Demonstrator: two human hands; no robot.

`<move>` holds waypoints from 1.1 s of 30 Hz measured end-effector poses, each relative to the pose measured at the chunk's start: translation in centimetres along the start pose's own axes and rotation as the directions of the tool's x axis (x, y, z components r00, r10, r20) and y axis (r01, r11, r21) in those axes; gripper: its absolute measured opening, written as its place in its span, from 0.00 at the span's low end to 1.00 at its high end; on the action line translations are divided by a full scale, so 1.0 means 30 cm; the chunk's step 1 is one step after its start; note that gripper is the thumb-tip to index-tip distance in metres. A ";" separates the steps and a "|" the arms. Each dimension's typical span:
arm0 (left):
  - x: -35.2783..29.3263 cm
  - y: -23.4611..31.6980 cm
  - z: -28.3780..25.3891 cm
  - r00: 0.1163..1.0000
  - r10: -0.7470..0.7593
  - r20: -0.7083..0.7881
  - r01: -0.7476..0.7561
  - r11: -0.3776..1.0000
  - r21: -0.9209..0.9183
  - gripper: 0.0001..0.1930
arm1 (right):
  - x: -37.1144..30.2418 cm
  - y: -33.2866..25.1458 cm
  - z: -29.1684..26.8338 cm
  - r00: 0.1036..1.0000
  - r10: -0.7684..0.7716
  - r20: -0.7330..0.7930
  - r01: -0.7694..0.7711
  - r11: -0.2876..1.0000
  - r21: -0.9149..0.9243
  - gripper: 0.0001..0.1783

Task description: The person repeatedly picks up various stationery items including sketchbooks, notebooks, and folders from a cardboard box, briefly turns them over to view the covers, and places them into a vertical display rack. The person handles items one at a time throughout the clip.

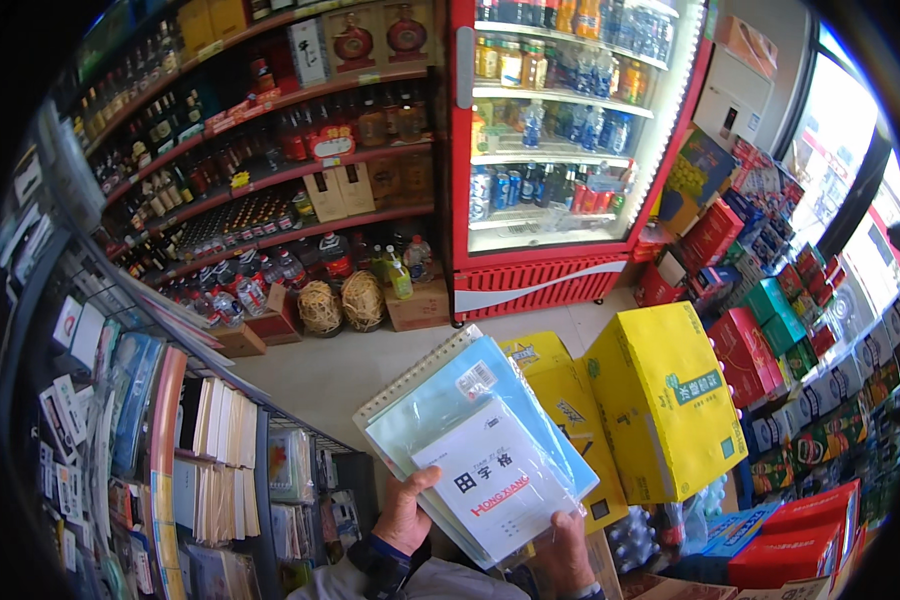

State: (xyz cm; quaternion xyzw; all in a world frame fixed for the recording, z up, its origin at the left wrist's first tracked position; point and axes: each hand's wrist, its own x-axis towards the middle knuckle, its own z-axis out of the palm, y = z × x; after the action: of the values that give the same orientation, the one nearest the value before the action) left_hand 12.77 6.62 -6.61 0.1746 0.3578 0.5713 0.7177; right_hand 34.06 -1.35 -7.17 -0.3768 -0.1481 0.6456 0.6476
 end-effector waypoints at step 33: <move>-0.153 -0.014 -0.518 0.924 -0.034 -0.381 -0.052 0.976 -0.212 0.30 | 0.181 0.383 0.159 0.881 0.472 0.025 -0.453 0.860 -0.235 0.29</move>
State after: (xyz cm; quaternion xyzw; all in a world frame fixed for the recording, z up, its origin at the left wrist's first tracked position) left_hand 1.56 -0.29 -16.08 -0.0183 0.4253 0.6333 0.6463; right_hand 23.17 3.85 -13.38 -0.4447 -0.1510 0.7762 0.4207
